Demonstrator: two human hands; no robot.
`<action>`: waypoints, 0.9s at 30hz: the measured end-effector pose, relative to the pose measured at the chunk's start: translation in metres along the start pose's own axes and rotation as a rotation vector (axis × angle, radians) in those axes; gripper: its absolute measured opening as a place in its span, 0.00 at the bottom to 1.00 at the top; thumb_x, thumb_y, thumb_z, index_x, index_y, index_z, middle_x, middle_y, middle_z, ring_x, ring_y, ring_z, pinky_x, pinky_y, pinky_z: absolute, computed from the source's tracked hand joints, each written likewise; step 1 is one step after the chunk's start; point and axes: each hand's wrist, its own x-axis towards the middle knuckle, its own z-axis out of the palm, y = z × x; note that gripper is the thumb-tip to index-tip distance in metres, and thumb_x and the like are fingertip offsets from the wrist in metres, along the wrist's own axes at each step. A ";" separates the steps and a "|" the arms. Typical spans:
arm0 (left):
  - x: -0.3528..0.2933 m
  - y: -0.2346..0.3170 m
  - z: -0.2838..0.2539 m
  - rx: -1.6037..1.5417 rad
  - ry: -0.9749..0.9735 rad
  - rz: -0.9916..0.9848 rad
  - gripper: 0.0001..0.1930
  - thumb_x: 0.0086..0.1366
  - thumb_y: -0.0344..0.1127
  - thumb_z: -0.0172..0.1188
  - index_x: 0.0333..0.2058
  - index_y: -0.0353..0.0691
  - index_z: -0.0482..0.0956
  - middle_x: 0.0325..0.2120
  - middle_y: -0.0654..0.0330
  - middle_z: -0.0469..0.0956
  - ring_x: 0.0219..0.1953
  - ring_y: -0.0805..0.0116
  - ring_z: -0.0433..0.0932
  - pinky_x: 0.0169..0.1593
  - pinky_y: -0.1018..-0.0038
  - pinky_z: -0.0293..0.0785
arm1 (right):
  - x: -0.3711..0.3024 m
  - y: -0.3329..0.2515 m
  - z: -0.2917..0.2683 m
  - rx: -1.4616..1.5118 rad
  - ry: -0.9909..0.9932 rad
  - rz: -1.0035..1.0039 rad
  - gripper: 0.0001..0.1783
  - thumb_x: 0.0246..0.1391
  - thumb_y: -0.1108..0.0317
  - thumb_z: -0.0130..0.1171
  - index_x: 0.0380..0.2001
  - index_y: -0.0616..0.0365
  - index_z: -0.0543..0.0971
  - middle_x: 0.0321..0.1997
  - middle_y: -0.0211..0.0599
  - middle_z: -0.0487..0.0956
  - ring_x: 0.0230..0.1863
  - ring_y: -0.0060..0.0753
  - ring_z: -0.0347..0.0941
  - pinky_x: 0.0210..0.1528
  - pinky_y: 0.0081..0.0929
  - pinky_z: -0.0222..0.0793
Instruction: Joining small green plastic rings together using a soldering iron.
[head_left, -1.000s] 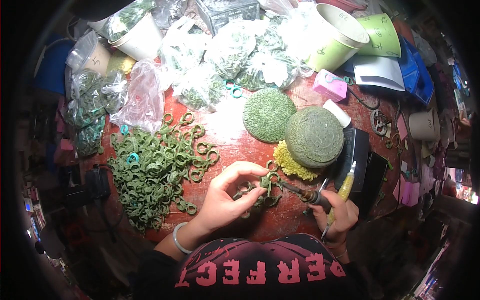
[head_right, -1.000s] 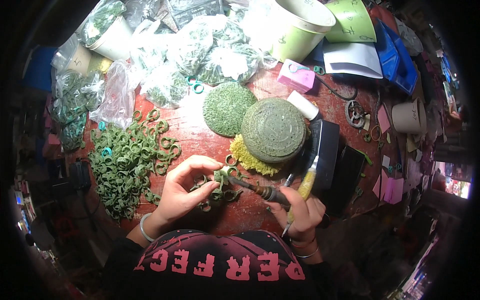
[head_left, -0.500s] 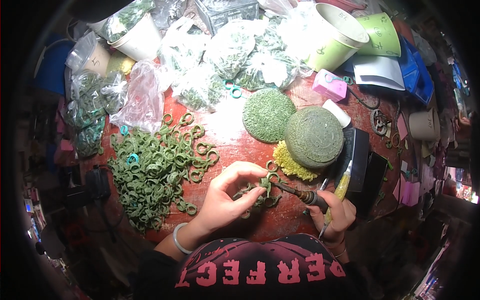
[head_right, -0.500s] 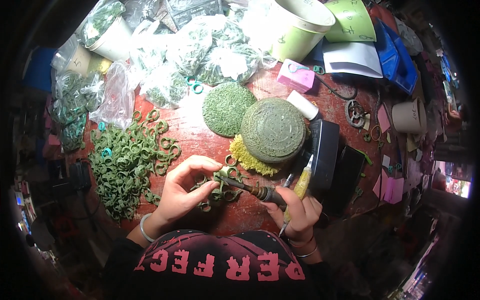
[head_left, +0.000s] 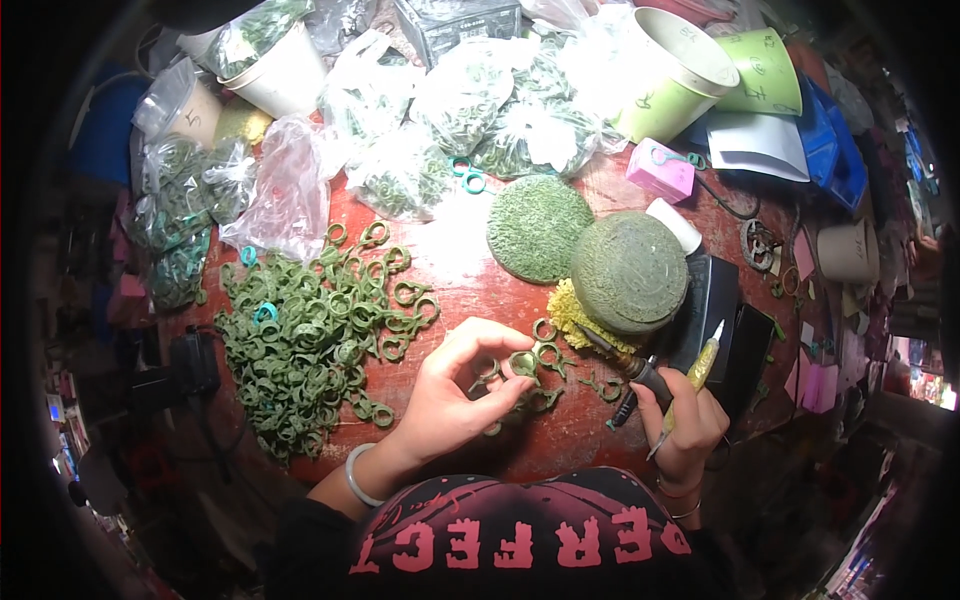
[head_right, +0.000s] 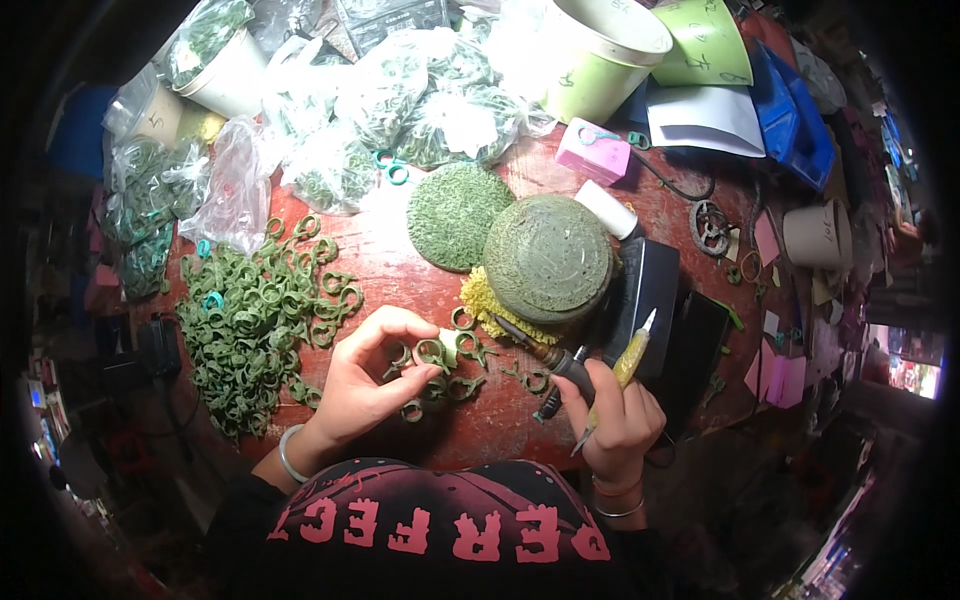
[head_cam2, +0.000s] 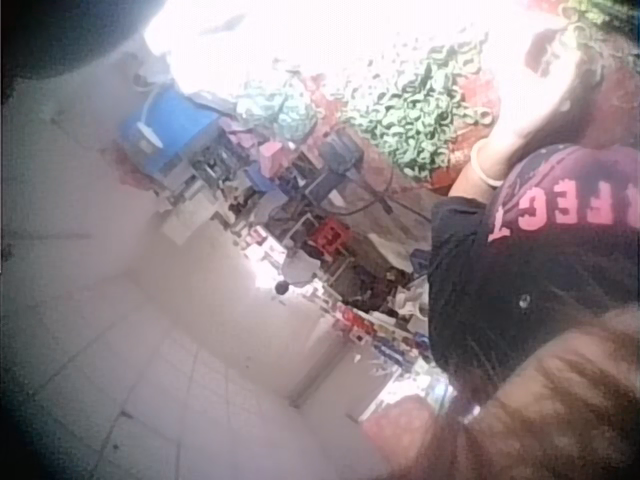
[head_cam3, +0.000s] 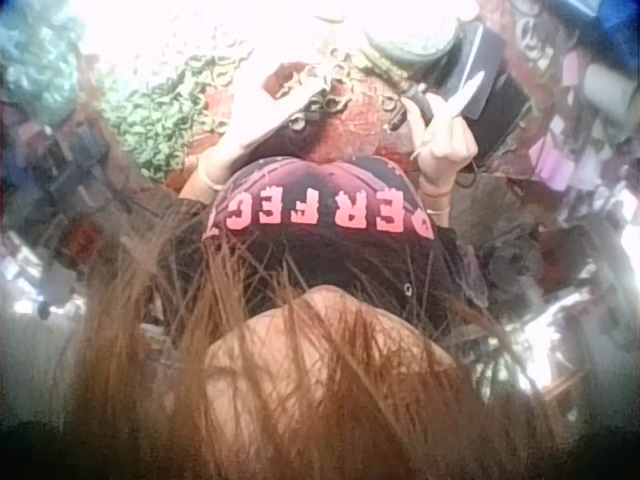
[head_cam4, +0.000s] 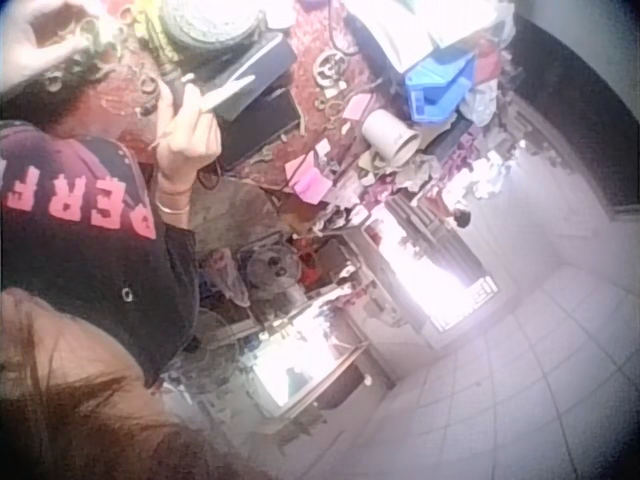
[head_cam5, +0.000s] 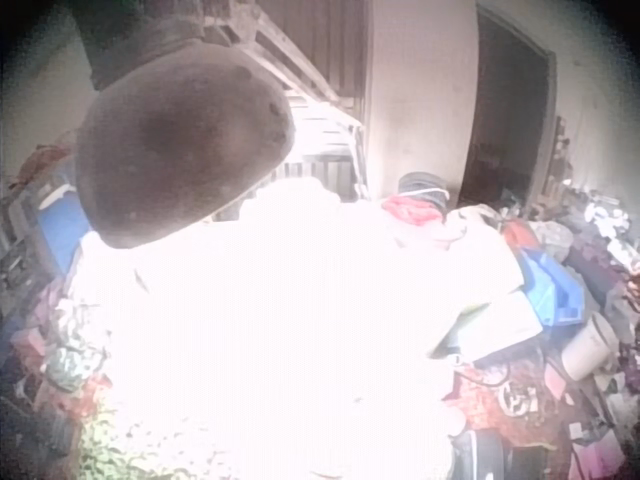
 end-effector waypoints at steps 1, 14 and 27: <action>0.000 0.000 0.000 -0.010 0.007 -0.016 0.18 0.63 0.16 0.65 0.52 0.32 0.78 0.49 0.59 0.76 0.49 0.74 0.76 0.52 0.77 0.73 | -0.001 0.000 0.001 0.011 0.015 -0.006 0.21 0.47 0.62 0.80 0.40 0.61 0.84 0.28 0.40 0.80 0.25 0.46 0.76 0.27 0.35 0.70; 0.007 0.014 -0.018 -0.542 0.044 -0.241 0.15 0.68 0.22 0.62 0.52 0.36 0.74 0.43 0.57 0.79 0.34 0.74 0.81 0.26 0.83 0.73 | -0.004 0.003 0.008 0.080 0.092 -0.011 0.21 0.49 0.60 0.79 0.41 0.62 0.84 0.31 0.39 0.83 0.26 0.44 0.78 0.29 0.33 0.71; 0.005 0.017 -0.020 0.572 -0.292 0.023 0.13 0.58 0.26 0.73 0.42 0.36 0.84 0.33 0.61 0.74 0.30 0.71 0.76 0.32 0.75 0.72 | -0.003 0.003 0.010 0.089 0.106 -0.019 0.20 0.51 0.59 0.78 0.40 0.62 0.84 0.31 0.38 0.83 0.26 0.42 0.78 0.28 0.31 0.71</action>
